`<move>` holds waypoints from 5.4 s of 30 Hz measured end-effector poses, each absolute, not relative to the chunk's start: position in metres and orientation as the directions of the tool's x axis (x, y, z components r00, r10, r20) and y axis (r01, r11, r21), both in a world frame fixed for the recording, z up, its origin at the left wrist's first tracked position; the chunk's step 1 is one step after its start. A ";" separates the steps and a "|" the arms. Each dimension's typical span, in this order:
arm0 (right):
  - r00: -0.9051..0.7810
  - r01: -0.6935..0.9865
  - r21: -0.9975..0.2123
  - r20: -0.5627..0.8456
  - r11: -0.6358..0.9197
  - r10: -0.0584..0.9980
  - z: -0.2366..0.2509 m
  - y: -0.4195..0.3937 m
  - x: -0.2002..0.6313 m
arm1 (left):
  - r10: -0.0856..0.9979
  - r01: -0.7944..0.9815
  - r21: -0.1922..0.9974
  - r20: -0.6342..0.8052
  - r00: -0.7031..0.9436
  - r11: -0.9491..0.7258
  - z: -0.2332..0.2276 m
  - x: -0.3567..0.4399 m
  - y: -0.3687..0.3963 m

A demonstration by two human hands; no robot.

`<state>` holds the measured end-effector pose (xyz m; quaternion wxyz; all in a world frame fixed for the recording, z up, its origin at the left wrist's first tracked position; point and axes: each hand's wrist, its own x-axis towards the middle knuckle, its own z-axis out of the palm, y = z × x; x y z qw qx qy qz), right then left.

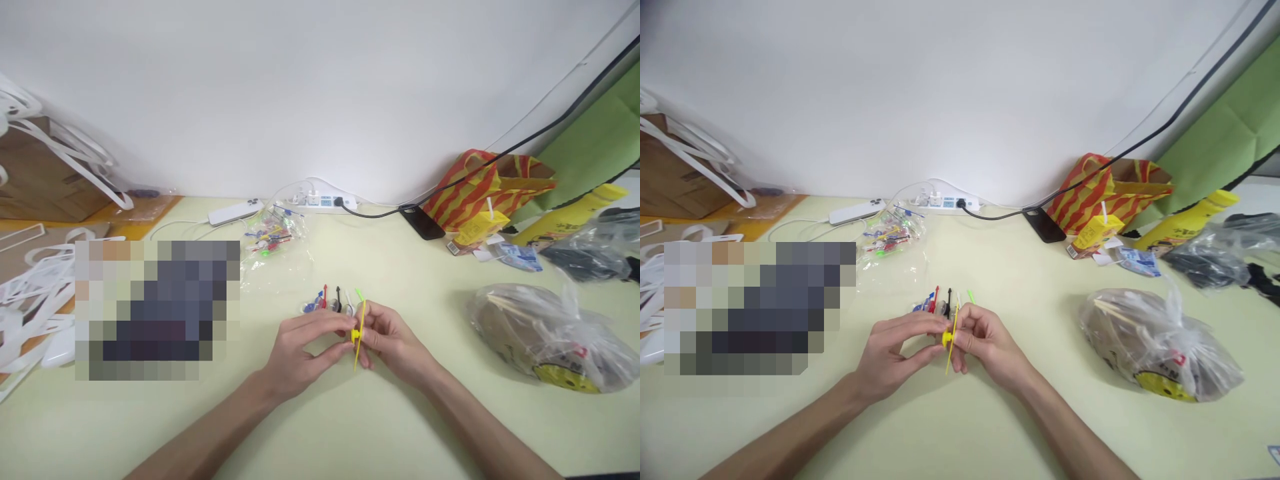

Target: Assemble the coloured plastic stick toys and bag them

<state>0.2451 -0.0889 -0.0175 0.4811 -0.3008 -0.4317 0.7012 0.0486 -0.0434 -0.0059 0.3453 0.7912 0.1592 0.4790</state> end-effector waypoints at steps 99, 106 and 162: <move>-0.280 0.631 -0.671 0.271 0.389 0.921 -0.003 0.033 0.255 | 0.807 0.709 0.392 0.351 0.475 -0.587 -0.045 -0.015 0.041; -0.315 0.607 -0.656 0.319 0.449 0.894 -0.023 0.047 0.245 | 0.751 0.688 0.302 0.275 0.600 -0.660 -0.033 -0.015 0.035; -0.333 0.628 -0.561 0.432 0.539 0.838 -0.021 0.047 0.223 | 0.785 0.587 0.531 0.499 0.367 -0.612 -0.026 0.015 0.019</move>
